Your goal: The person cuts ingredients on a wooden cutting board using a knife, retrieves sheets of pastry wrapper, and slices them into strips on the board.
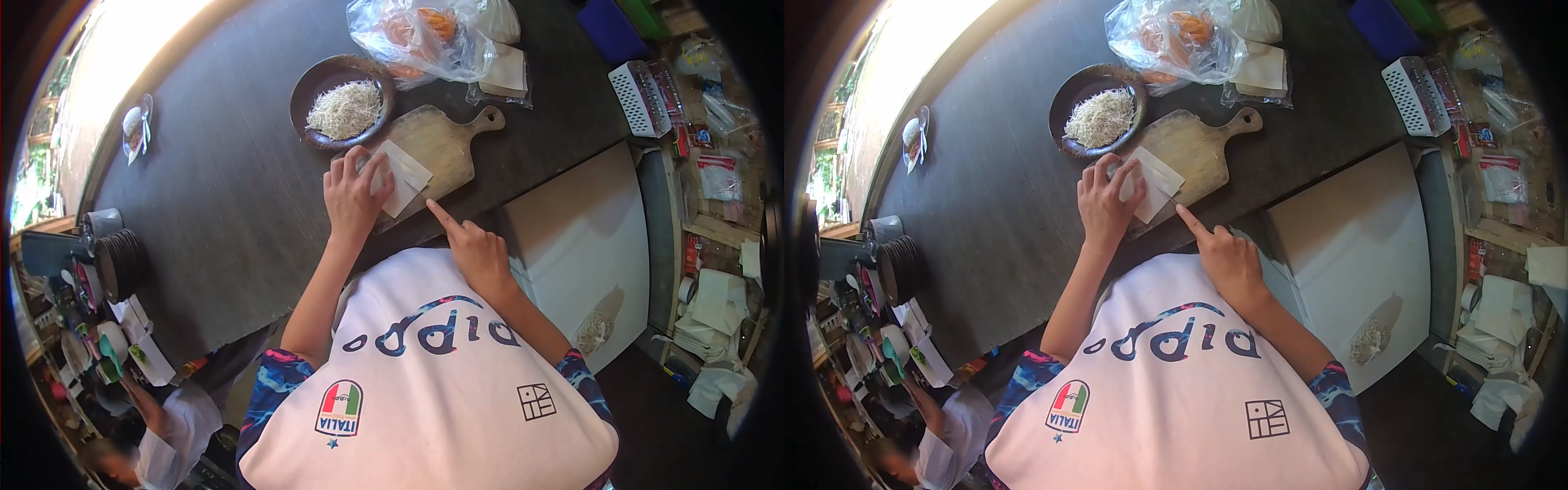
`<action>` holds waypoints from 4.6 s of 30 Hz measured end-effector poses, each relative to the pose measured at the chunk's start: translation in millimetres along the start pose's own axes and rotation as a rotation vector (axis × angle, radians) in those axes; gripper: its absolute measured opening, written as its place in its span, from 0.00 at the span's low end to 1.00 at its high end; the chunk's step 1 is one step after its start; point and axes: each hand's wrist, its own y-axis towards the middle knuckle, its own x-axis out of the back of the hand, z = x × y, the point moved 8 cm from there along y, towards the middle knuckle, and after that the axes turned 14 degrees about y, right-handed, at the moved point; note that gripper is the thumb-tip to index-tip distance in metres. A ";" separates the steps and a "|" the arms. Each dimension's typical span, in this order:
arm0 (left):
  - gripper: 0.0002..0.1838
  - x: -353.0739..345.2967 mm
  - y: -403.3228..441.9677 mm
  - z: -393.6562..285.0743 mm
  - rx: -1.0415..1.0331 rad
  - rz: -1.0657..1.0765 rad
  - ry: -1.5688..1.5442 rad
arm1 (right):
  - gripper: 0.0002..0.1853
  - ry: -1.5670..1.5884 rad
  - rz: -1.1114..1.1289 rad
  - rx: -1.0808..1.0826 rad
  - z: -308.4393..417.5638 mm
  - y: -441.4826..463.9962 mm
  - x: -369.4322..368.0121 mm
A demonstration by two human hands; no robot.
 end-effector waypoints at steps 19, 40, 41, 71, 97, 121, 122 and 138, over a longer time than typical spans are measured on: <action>0.15 6.3 -22.8 12.7 0.080 0.018 -0.156 | 0.36 0.256 -0.102 0.048 16.6 29.6 -5.9; 0.21 4.3 -23.9 16.4 0.091 0.014 -0.202 | 0.38 0.072 -0.069 0.074 37.9 49.1 -28.8; 0.23 4.7 -22.1 16.6 0.091 -0.004 -0.188 | 0.38 0.061 -0.075 0.075 38.9 48.8 -30.1; 0.25 -2.1 -11.9 12.8 -0.012 0.089 -0.093 | 0.41 0.000 -0.007 0.059 10.2 -6.3 -8.0; 0.17 11.6 -30.2 28.3 0.079 0.029 -0.239 | 0.38 0.136 -0.045 0.106 45.7 44.8 -30.5; 0.17 6.5 -26.1 38.3 0.098 0.050 -0.233 | 0.38 0.108 -0.029 0.082 46.2 46.1 -38.7; 0.18 6.9 -22.5 39.8 0.077 0.058 -0.207 | 0.38 0.108 -0.037 0.090 46.4 47.2 -36.8; 0.17 0.5 -14.1 37.0 -0.098 0.094 -0.119 | 0.41 0.037 -0.029 0.085 42.4 22.0 -25.7</action>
